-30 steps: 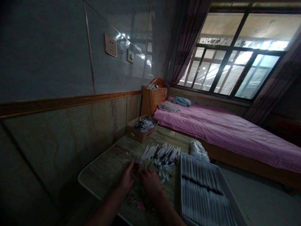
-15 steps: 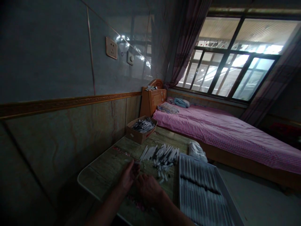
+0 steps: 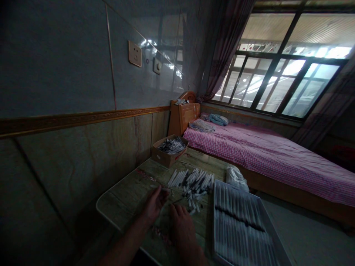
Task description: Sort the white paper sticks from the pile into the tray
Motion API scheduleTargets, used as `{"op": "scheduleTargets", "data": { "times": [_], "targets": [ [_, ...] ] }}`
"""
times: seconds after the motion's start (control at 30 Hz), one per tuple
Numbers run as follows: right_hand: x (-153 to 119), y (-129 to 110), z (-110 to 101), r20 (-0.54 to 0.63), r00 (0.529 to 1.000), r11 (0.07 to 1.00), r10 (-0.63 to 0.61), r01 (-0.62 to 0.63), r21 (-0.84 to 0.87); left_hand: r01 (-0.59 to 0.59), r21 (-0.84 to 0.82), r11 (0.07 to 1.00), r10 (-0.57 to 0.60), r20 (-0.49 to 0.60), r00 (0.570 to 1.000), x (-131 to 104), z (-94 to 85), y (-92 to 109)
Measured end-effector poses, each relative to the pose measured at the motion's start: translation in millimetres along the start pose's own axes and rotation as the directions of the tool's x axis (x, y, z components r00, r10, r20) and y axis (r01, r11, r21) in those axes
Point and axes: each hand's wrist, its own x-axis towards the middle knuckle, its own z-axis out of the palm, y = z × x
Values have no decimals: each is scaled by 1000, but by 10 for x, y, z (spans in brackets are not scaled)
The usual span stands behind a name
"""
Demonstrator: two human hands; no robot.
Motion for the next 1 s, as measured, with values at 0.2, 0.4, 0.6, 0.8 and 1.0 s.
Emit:
{"op": "scheduleTargets", "data": {
  "times": [0.2, 0.4, 0.6, 0.8, 1.0],
  "targets": [
    [221, -56, 83, 59, 987, 979, -148, 155, -135, 12, -9, 1000, -12, -2, 1000, 40, -33, 17],
    [379, -90, 146, 146, 931, 887, -334, 363, -287, 39, -37, 999, -41, -49, 998, 70, -63, 35],
    [373, -65, 196, 111, 906, 843, -409, 421, -335, 34, -16, 999, -34, -19, 999, 45, -49, 33],
    [235, -37, -9, 51, 976, 949, -214, 219, -226, 20, -78, 997, -24, -57, 998, 33, -5, 48],
    [45, 101, -106, -427, 895, 954, 131, 4, 301, 4, -76, 997, -5, -5, 1000, 5, 9, 38]
  ]
}}
